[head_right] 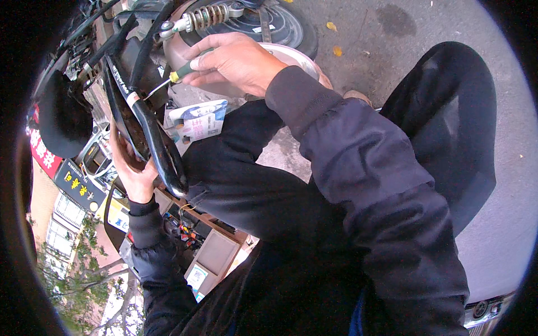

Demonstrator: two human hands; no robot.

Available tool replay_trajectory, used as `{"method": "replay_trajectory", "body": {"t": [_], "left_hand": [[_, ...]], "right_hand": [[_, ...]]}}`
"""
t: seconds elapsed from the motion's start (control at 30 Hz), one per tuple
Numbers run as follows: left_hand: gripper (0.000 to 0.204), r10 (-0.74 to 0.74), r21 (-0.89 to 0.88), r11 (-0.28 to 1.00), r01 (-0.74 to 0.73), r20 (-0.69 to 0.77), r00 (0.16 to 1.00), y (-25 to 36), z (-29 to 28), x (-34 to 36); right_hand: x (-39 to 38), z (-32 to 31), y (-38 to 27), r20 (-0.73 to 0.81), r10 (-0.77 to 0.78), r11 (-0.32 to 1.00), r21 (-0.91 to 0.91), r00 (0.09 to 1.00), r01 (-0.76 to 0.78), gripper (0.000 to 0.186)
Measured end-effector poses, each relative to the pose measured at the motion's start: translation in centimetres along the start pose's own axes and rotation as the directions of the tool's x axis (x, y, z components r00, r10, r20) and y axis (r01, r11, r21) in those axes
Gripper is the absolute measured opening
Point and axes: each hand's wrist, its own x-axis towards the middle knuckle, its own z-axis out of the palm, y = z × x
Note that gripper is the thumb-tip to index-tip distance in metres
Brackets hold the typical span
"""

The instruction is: The person uses a screwdriver to remove screws from the floorboard of a pink electric scooter, then removes the seat and reattaches it. The person handles screws, a screwdriver, and the scooter seat.

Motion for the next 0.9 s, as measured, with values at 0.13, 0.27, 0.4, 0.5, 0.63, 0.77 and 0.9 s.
{"method": "replay_trajectory", "body": {"t": [0.13, 0.27, 0.4, 0.5, 0.63, 0.77, 0.9], "left_hand": [[0.119, -0.010, 0.073, 0.997, 0.011, -0.016, 1.000, 0.1, 0.0, -0.1], [0.117, 0.030, 0.154, 0.988, -0.028, -0.008, 1.000, -0.1, 0.1, -0.1], [0.116, 0.016, 0.172, 0.985, -0.009, -0.040, 0.999, -0.1, 0.3, -0.2], [0.115, 0.026, 0.180, 0.983, -0.020, -0.032, 0.999, 0.0, 0.3, -0.1], [0.115, 0.032, 0.225, 0.974, -0.022, -0.043, 0.999, 0.0, 0.1, -0.3], [0.115, 0.081, 0.307, 0.949, -0.065, -0.041, 0.996, -0.2, 0.0, -0.2], [0.115, 0.066, 0.310, 0.950, -0.050, -0.044, 0.997, -0.3, 0.0, -0.3]], "right_hand": [[0.2, -0.7, -0.7, 0.036, -0.067, 0.943, -0.325, 0.997, 0.076, 0.026], [0.7, -1.6, -1.0, 0.091, -0.215, 0.698, -0.682, 0.972, 0.218, 0.028], [1.3, -1.5, -0.3, 0.212, -0.395, 0.503, -0.765, 0.894, 0.403, 0.034], [1.0, -1.3, 0.3, 0.282, -0.480, 0.288, -0.844, 0.831, 0.452, 0.029], [0.9, -0.8, 1.1, 0.302, -0.557, 0.142, -0.883, 0.774, 0.447, 0.022], [1.2, -0.7, 1.7, 0.292, -0.593, 0.122, -0.889, 0.750, 0.442, 0.022], [1.3, -0.9, 1.9, 0.318, -0.624, 0.102, -0.873, 0.714, 0.477, 0.021]]}}
